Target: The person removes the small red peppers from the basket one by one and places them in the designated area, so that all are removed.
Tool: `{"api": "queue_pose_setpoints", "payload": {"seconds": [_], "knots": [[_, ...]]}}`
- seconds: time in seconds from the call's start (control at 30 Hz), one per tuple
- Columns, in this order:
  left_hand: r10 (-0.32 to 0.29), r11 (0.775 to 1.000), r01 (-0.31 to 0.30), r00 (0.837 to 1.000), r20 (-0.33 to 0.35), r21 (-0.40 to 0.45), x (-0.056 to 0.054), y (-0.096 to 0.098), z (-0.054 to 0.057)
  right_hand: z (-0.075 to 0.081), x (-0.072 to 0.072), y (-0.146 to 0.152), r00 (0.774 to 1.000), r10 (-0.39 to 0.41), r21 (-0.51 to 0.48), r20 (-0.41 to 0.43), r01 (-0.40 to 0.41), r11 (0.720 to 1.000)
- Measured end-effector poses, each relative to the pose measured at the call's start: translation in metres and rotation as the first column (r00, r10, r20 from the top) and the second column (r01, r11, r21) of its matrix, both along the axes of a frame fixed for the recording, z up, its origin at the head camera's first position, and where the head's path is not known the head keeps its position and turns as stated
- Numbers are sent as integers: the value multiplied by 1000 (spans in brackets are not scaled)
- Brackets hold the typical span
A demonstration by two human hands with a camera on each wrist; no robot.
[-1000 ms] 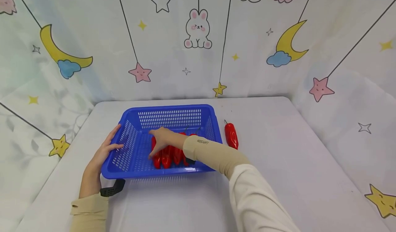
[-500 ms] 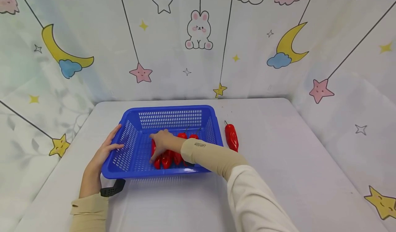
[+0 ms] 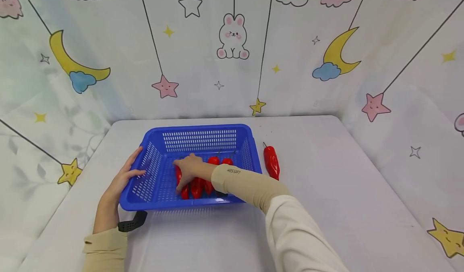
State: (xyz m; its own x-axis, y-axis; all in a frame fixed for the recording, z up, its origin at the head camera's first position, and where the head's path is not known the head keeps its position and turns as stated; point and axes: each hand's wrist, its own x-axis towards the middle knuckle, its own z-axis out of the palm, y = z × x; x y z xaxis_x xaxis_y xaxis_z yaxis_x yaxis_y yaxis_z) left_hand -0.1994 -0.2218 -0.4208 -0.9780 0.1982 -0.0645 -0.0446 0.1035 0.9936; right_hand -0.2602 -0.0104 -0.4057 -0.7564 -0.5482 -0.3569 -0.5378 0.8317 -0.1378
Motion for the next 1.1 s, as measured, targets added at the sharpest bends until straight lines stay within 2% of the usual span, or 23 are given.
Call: {"api": "queue_pose_setpoints", "payload": {"seconds": [0.3,0.57,1.1], "knots": [[-4,1000,4,1000,-1,-4,0,2,0,6,1,7,996,0,-119,89,10,993],[0,1000,0,1000,8,1,1,0,-1,12,-5,13,981,33,-273,191,21,962],[5,1000,-5,1000,-2,-1,0,-1,-2,40,-11,27,974,63,-403,218,31,915]]}}
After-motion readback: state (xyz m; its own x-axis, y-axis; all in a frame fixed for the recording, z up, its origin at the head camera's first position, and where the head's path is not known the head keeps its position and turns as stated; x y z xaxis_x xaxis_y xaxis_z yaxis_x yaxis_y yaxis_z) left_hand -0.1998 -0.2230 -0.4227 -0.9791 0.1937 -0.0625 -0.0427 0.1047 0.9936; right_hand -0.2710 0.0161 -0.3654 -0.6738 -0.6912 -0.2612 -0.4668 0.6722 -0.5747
